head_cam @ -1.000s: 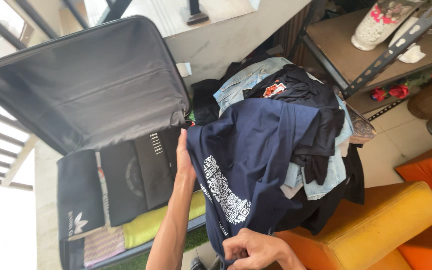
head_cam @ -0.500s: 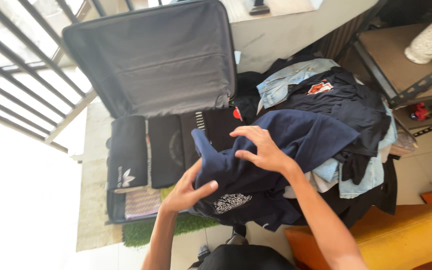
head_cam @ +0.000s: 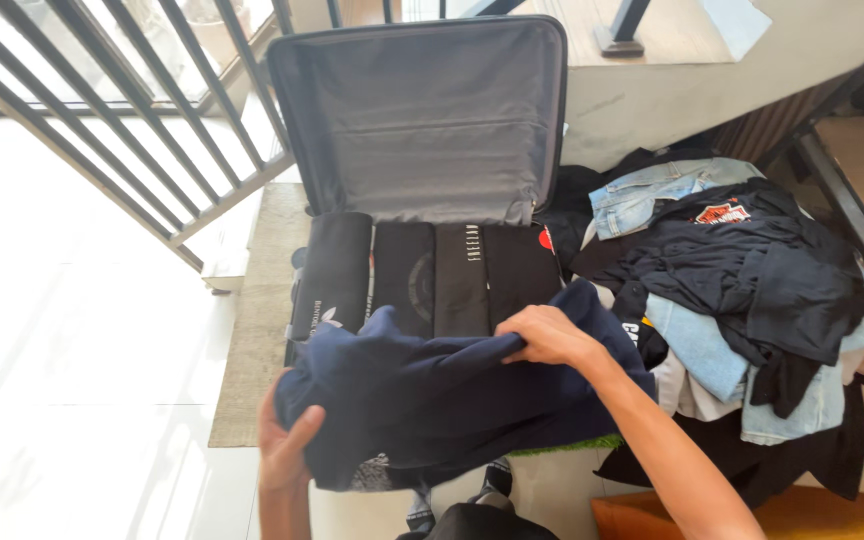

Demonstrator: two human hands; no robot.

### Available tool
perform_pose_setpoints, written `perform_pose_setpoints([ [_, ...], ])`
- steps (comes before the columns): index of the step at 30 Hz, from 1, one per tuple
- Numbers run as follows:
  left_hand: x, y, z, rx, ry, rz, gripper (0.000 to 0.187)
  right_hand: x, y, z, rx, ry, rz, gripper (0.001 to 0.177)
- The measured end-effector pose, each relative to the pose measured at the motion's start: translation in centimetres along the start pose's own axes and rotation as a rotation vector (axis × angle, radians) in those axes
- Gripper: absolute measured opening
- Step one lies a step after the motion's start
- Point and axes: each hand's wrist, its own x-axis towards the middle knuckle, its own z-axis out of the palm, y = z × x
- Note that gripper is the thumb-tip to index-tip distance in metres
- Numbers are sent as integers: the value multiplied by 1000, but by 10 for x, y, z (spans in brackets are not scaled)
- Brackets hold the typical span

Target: The person packs a suitcase by hand, unfolding, folding, and arranging shirts inside the open luggage compartment.

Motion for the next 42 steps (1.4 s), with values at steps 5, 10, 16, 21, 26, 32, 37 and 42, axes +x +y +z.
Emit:
perform_pose_setpoints([
  [5,-16,47,-40,103,147,155,39,-35,69,26,-231,251,167,17],
  [10,-23,55,-85,402,184,174,22,-76,91,30,-362,317,255,23],
  [16,-26,69,-102,541,326,108,17,-121,45,42,-187,555,359,17],
  [21,-21,83,-90,240,291,89,36,-132,18,70,-221,843,238,16],
  [26,-8,55,-103,-91,254,44,47,-137,37,108,-271,847,522,27],
  [32,-8,-33,-151,-115,234,63,16,-168,62,116,204,514,659,24],
  [37,-13,-22,-142,-44,216,-99,35,-181,51,104,319,375,584,32],
  [42,-14,0,-124,78,180,-38,40,-185,52,112,361,297,584,21],
])
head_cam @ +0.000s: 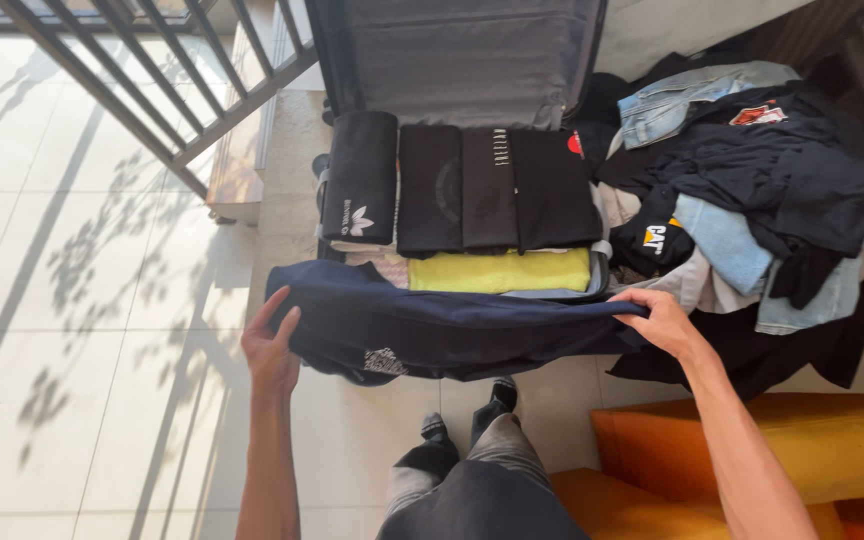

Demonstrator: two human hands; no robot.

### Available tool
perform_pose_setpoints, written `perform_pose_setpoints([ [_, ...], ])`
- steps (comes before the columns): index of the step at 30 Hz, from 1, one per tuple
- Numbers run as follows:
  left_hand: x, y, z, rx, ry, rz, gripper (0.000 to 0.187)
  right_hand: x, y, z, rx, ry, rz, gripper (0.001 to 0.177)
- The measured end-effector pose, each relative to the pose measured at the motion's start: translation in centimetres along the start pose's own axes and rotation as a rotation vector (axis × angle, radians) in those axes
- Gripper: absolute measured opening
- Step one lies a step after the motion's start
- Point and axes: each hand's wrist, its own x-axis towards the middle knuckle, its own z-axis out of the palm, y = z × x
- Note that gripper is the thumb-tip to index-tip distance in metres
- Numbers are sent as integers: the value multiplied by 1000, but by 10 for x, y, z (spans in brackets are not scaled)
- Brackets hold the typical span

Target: The person packs a suitcase by hand, unfolding, folding, and arranging shirts inside the open luggage compartment.

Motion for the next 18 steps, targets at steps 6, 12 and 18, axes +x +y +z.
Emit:
perform_pose_setpoints([
  [6,-9,29,7,-69,-2,73,41,-6,-21,-8,294,59,-4,16],
  [12,-13,56,7,-39,8,165,38,-13,-49,-27,256,-59,-60,21],
  [18,-12,64,8,65,46,175,36,-4,-48,-46,-108,40,-104,22],
])
